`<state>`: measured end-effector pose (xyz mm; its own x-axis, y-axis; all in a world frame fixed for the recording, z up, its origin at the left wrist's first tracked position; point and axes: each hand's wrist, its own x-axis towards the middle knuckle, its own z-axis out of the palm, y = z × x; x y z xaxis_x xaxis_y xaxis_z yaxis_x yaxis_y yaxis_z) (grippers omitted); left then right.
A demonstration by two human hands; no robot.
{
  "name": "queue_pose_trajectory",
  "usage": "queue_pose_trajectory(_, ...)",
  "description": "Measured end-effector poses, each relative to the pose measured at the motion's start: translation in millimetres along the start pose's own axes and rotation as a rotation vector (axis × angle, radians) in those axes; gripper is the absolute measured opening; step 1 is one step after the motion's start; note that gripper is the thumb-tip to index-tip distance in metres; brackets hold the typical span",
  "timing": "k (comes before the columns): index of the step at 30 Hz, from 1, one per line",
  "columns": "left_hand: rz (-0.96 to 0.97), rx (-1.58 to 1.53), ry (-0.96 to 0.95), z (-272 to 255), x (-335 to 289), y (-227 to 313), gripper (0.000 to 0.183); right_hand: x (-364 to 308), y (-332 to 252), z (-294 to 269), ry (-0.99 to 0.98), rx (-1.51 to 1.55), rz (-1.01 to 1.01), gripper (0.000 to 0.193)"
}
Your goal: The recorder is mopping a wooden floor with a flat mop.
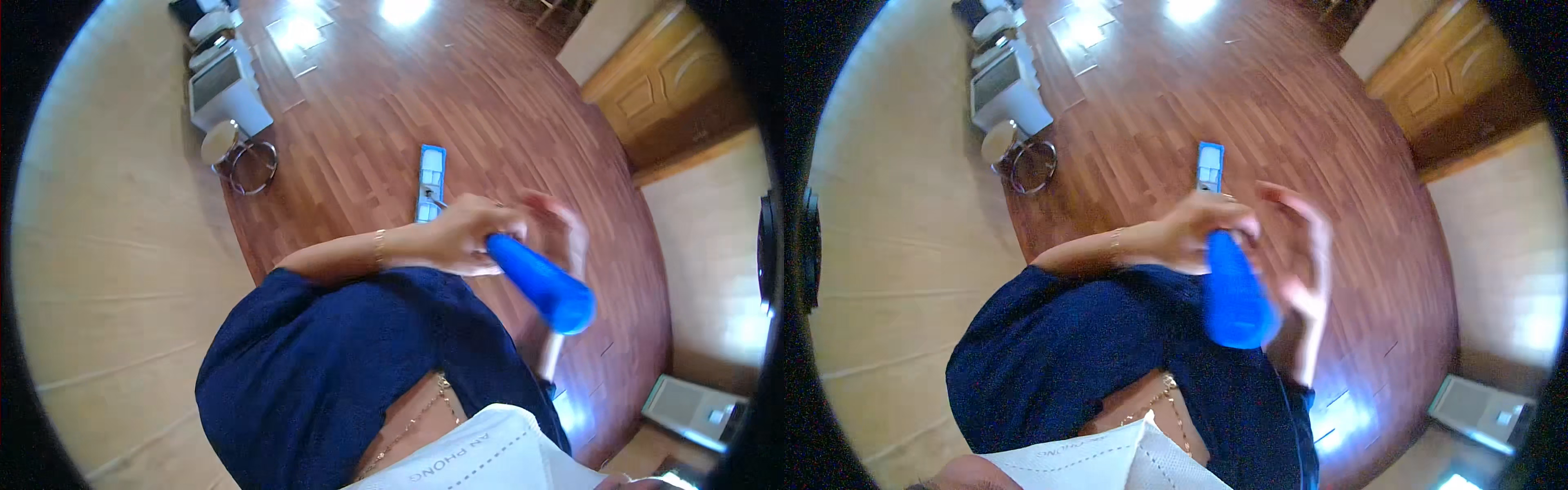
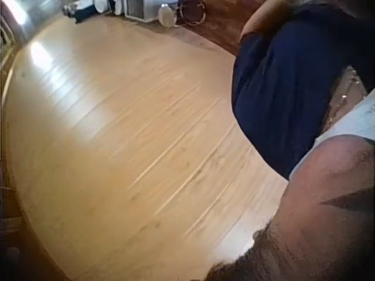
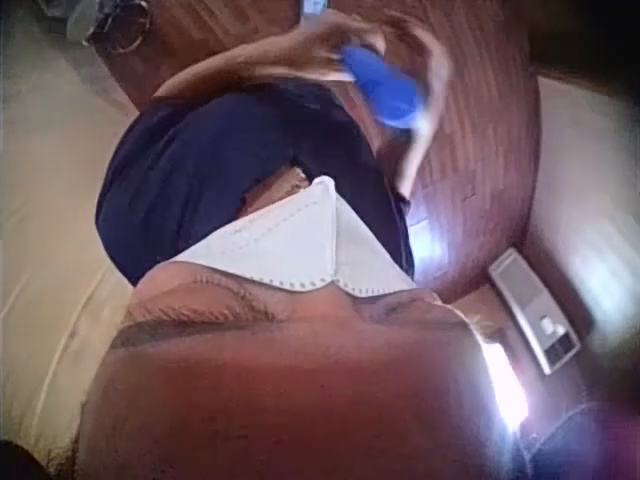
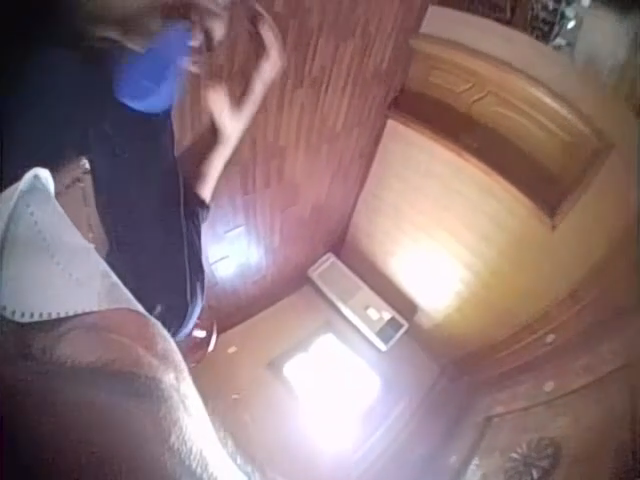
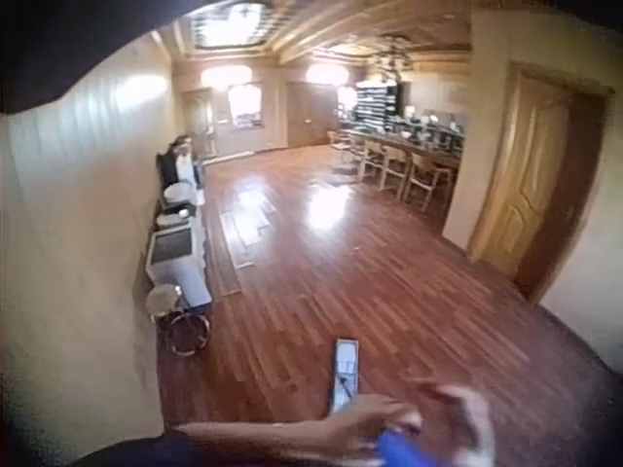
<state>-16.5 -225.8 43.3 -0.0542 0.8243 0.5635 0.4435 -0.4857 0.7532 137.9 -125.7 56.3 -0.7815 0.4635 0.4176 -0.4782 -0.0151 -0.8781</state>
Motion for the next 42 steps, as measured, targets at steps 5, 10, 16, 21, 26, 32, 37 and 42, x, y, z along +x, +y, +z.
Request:
queue_pose_trajectory(5,-0.144,-0.050,-0.123,59.4,1.4,-59.5,0.032,-19.5,-105.3,-4.4,-0.098,-0.954,-0.743,0.098)
queue_pose_trajectory(10,-0.249,-0.261,-0.398,82.2,-10.9,-89.3,0.036,-25.4,-102.6,25.7,0.291,-1.248,-0.880,0.037)
queue_pose_trajectory(16,-0.317,-0.117,-0.344,100.0,-52.2,-143.1,0.035,-45.4,-115.3,18.4,0.105,-1.191,-0.914,0.041)
queue_pose_trajectory(21,-0.260,0.058,-0.269,104.2,-62.9,-138.6,0.023,-40.4,-113.7,21.4,0.055,-1.195,-0.978,0.038)
queue_pose_trajectory(26,-0.329,0.090,-0.207,81.5,-75.6,-113.1,0.021,-33.3,-116.2,19.3,-0.029,-1.047,-0.988,0.031)
queue_pose_trajectory(32,-0.478,0.197,-0.072,44.8,-105.0,-110.5,0.022,-14.8,-100.1,22.6,-0.118,-0.901,-0.917,0.042)
queue_pose_trajectory(37,-0.591,0.382,0.105,22.2,-138.4,-112.4,0.025,17.1,-81.0,14.7,-0.370,-0.578,-0.775,0.043)
queue_pose_trajectory(42,-0.698,0.523,0.308,26.3,-169.4,-108.1,0.021,32.0,-48.1,11.9,-0.388,-0.243,-0.700,0.047)
